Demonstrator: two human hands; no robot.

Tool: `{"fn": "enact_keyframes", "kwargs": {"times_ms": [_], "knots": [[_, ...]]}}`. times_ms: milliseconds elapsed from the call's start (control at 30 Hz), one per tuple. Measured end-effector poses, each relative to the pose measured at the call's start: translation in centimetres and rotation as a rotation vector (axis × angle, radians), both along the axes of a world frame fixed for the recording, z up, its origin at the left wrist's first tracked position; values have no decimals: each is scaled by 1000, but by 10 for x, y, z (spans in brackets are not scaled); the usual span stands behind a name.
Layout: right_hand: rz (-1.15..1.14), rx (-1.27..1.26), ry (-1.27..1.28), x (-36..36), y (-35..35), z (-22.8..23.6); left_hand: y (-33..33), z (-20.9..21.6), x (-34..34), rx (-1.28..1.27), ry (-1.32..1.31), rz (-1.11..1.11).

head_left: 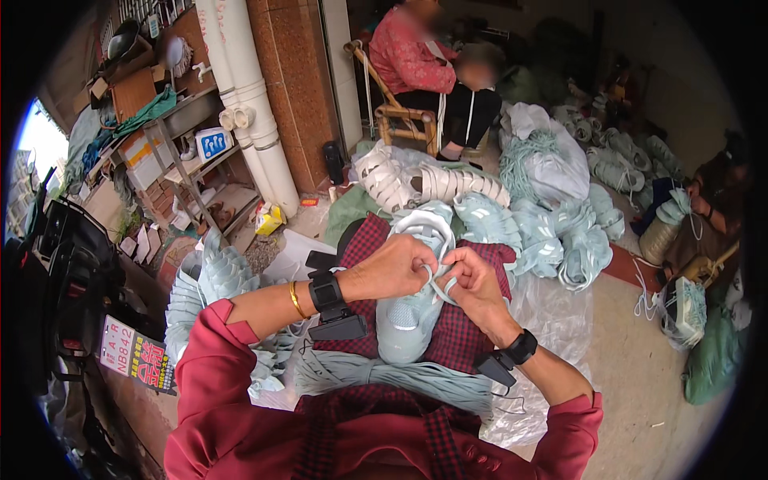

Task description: The person laces a shoe by hand, threading a lace through the eyelets and pulling it tight. After finishing the first shoe, the person picks up another shoe and repeats the lacing process.

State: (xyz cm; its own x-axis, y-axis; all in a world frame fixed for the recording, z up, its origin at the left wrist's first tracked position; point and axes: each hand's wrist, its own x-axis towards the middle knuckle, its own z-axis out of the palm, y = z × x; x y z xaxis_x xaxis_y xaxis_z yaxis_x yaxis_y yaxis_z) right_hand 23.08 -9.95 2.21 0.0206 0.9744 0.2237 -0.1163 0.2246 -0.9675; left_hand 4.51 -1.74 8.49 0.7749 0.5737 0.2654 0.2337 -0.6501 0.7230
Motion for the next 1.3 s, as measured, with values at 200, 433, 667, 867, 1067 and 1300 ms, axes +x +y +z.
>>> {"fn": "enact_keyframes", "kwargs": {"times_ms": [200, 433, 667, 867, 1067, 1300], "knots": [[80, 2, -412, 17, 10, 35, 12, -6, 3, 139, 118, -21], [199, 94, -847, 33, 26, 56, 11, 4, 10, -36, 263, -18], [197, 195, -757, 31, 37, 40, 16, 8, 10, 386, 294, -134], [288, 123, -766, 36, 29, 52, 60, 68, -60, 210, 504, 100], [138, 30, -670, 30, 50, 92, 47, 66, -83, -40, 399, 124], [151, 331, -870, -45, 45, 87, 32, 62, -78, -124, 300, 135]]}}
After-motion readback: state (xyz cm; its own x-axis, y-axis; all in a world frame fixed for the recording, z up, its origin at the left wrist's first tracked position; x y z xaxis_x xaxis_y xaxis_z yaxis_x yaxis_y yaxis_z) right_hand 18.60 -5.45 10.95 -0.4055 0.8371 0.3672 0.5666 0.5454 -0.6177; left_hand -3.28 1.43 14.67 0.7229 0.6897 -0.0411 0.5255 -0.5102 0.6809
